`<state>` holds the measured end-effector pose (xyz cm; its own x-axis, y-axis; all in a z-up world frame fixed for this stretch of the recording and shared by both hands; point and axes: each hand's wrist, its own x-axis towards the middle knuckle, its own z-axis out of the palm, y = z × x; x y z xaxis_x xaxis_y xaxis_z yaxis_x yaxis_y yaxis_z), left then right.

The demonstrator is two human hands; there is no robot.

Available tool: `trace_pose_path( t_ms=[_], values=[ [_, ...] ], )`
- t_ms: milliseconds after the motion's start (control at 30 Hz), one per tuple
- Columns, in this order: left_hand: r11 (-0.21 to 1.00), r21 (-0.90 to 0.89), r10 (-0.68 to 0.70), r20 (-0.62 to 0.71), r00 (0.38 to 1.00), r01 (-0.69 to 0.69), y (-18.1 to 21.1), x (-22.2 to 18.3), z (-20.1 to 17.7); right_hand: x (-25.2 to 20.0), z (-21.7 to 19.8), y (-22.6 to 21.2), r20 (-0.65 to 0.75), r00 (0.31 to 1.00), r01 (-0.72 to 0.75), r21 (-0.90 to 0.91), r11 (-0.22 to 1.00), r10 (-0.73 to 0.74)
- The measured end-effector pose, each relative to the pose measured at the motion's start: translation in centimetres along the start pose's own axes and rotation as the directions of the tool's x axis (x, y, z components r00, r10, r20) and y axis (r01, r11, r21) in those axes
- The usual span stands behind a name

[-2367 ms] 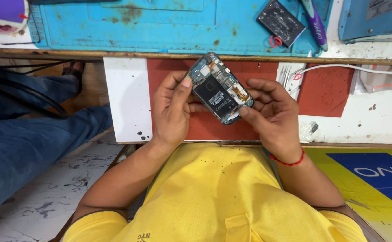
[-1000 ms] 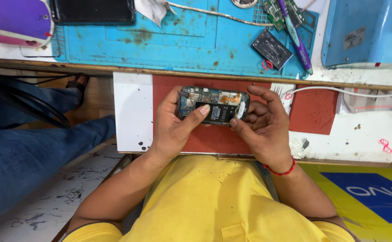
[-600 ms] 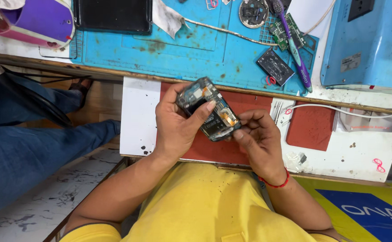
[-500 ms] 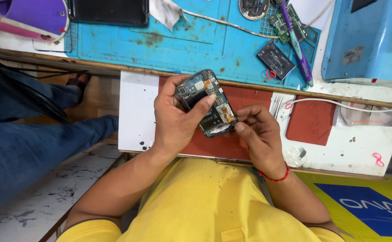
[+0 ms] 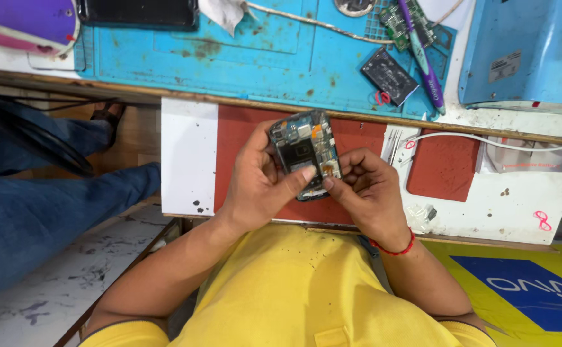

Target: The person is repairing a disassembled mobile phone on a workbench. They use a white plastic tool to manipulate internal components and ribbon cables, then use a purple pen-like tool to work on the motherboard. The person handles the phone's battery and casing during the process.

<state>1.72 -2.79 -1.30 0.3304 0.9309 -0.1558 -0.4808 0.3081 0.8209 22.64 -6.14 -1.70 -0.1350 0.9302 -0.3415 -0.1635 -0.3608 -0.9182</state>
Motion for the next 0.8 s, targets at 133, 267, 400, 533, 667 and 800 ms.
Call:
trace_pose_path(
  t_ms=[133,267,400,533,667,800],
  values=[
    [0.998,0.014,-0.056,-0.015,0.998,0.056,-0.8,-0.1,0.4,-0.4,-0.5,0.5,0.008,1.000,-0.029,0.017,0.999,0.029],
    [0.998,0.034,-0.057,-0.036,0.998,0.059,-0.7,0.5,0.9,-0.2,-1.0,-0.4,0.040,0.999,0.005,0.008,1.000,-0.006],
    [0.998,0.056,-0.038,-0.009,0.999,0.038,-0.5,0.8,1.2,0.0,-1.5,-1.5,0.030,0.999,0.039,0.008,0.999,-0.039],
    [0.996,0.084,-0.045,0.011,0.999,0.044,-0.7,0.8,0.9,0.3,-1.6,-1.1,-0.024,0.999,0.026,0.010,1.000,-0.025],
    [0.998,0.053,-0.031,0.015,0.999,0.030,-0.8,0.7,0.9,0.4,-1.3,-0.6,-0.038,0.998,0.054,-0.037,0.998,-0.055],
    [0.999,0.002,-0.046,0.034,0.998,0.045,-0.6,0.4,0.8,0.1,-0.9,-0.2,-0.039,0.996,0.079,-0.009,0.997,-0.079]
  ],
)
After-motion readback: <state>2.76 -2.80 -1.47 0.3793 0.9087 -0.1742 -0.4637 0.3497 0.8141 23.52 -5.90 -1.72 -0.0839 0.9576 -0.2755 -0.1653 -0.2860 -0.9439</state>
